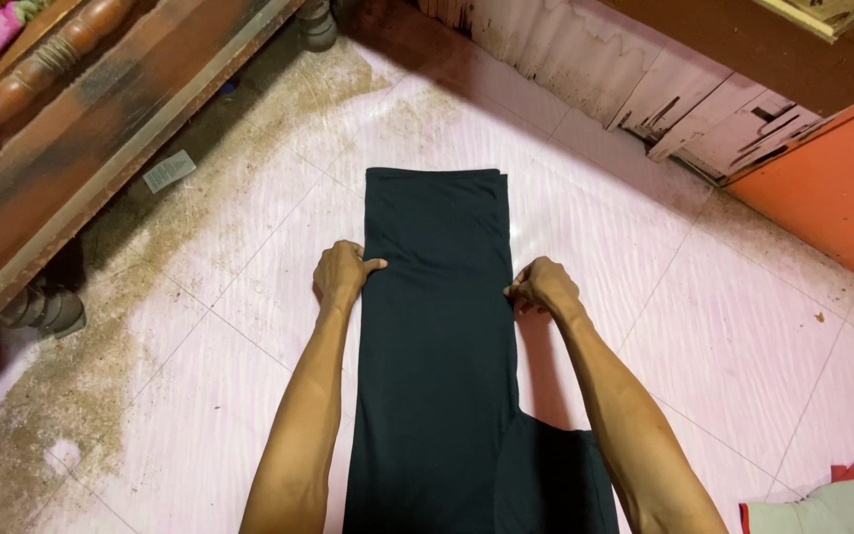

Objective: The person picks a black garment from a pile, spreads it on the floor, folds it neatly, and then places it on a shelf inside a cupboard.

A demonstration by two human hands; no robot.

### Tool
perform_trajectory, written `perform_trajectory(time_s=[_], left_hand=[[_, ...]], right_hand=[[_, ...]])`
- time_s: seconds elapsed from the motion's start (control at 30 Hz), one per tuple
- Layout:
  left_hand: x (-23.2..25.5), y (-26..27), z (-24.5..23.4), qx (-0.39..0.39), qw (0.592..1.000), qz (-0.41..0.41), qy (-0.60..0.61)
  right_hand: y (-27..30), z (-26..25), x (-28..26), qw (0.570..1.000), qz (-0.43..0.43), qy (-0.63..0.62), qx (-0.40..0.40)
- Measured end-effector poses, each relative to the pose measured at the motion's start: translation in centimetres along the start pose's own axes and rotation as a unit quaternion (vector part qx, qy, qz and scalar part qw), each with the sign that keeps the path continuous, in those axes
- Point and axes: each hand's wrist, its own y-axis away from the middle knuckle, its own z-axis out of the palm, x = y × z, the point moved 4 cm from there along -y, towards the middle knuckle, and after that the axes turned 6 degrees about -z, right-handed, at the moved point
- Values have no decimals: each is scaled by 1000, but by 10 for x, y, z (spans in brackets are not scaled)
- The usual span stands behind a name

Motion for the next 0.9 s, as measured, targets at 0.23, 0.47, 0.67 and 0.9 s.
perform_trajectory(time_s=[0.23,0.47,0.67,0.9], left_hand=[[-21,-89,49,-16,997,-24,78],[11,-77,14,-19,985,-72,158],[42,-52,-9,-53,992,-65,96],[58,-87,5,-67,981,-14,183]], right_hand=[[-60,-2,-1,994,-54,-58,70],[-91,-2,-12,983,-53,-136,111],[-112,-2,0,976,-19,-108,186],[-123,-11,-31,974,-65,-91,195]])
